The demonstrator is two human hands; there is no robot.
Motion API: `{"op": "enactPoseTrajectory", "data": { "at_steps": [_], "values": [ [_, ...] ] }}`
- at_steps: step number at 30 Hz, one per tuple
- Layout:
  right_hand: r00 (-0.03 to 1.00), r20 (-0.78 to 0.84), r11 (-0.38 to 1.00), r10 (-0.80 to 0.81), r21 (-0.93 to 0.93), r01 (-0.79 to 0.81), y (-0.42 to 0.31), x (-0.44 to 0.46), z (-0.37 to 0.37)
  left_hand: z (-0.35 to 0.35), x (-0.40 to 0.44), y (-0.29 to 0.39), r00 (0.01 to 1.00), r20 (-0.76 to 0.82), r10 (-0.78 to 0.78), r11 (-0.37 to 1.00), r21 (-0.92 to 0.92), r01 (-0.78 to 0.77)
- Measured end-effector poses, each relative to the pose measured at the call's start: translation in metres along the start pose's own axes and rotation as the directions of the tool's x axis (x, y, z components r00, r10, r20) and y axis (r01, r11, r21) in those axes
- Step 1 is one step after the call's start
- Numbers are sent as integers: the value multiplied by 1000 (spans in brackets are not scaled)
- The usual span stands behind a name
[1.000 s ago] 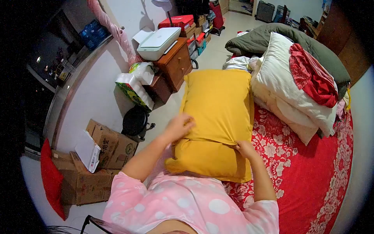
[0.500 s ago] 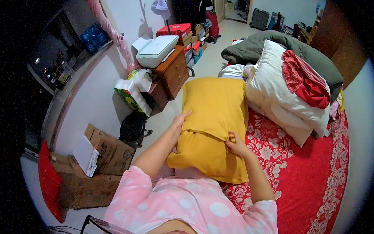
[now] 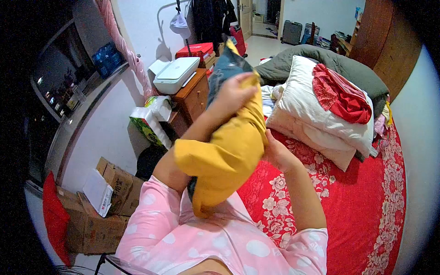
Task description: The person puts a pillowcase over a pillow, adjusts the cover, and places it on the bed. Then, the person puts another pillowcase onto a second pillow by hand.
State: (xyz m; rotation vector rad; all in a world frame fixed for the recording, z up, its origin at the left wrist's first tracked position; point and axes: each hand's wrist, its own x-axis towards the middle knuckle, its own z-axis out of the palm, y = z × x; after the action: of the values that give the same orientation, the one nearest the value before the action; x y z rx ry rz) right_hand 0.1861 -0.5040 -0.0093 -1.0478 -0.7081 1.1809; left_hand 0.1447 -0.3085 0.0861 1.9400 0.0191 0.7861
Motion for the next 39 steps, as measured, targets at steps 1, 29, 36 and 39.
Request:
{"op": "enactPoseTrajectory", "data": {
  "at_steps": [1,29,36,39],
  "values": [
    [999,-47,999,22,44,-19,3,-1,-5,16,-2,-10,994,51,101,979,174,-108],
    [531,-848,800,-2,-320,-507,211,67,-190,-61,-232,-309,451,193,-871,442,-90,892],
    [533,-846,853,10,-271,-446,212,99,-187,-35,-184,-355,331,338,-881,212,-342,915],
    [480,-876,860,45,-210,-465,231,116,-188,-35,-183,-384,355,283,-891,212,-433,876]
  ]
}}
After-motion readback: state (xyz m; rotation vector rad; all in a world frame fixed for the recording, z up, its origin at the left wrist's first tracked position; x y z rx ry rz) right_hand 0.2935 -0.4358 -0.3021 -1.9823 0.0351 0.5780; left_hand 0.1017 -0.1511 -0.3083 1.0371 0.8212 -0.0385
